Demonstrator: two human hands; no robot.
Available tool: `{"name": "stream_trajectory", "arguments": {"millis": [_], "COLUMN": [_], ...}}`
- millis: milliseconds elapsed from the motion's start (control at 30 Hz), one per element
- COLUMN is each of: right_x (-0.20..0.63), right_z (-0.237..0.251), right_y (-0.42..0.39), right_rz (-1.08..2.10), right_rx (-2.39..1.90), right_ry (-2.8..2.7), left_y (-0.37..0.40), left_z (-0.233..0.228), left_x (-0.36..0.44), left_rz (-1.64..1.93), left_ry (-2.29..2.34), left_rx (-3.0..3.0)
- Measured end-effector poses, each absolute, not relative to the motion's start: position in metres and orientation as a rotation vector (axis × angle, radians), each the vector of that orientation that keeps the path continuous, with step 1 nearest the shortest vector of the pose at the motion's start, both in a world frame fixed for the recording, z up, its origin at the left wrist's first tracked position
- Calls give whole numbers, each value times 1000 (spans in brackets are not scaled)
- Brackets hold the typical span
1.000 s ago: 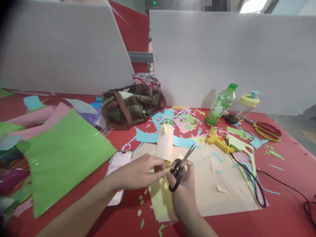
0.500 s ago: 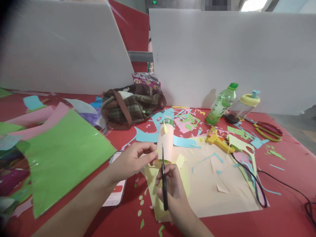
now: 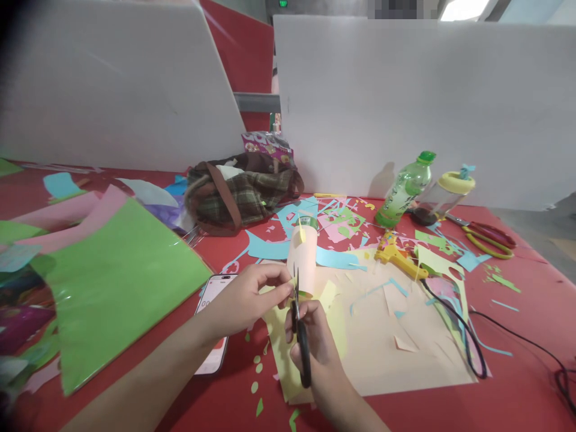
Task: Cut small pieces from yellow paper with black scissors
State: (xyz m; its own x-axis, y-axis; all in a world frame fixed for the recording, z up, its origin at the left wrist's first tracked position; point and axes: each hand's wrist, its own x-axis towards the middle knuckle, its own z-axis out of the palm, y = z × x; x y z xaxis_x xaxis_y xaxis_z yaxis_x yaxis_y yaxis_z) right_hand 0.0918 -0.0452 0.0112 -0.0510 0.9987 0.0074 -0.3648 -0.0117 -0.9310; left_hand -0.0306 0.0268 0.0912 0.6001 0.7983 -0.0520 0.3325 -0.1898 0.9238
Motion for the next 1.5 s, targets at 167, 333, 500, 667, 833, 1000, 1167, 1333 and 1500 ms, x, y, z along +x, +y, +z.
{"name": "stream_trajectory", "arguments": {"millis": [167,333,500,667,833,1000,1167,1333,1500], "right_x": [92,92,93,93,92,91,92,92,93], "right_z": [8,10,14,16,18,17,17,17,13], "right_y": [-46,-48,-47,-47,-46,-45,-47,-48,-49], "right_rz": [1396,1377,1383,1390,1384,1402,1446,1482,1538], "right_rx": [-910,-905,-873,-886,-895,-880,-862,-844,-838], "right_ry": [-964,-978,-989,-983,-979,-951,-960,-965,-944], "left_y": [25,22,21,22,22,23,26,29,31], "left_z": [90,87,86,87,88,89,90,90,92], "left_x": [-29,-25,-25,-25,-25,-26,-31,-37,-43], "left_rz": [572,593,608,596,594,591,543,474,429], "left_ry": [912,940,955,966,962,956,996,1007,981], "left_rx": [1744,1717,1720,1737,1757,1783,1855,1924,1978]}}
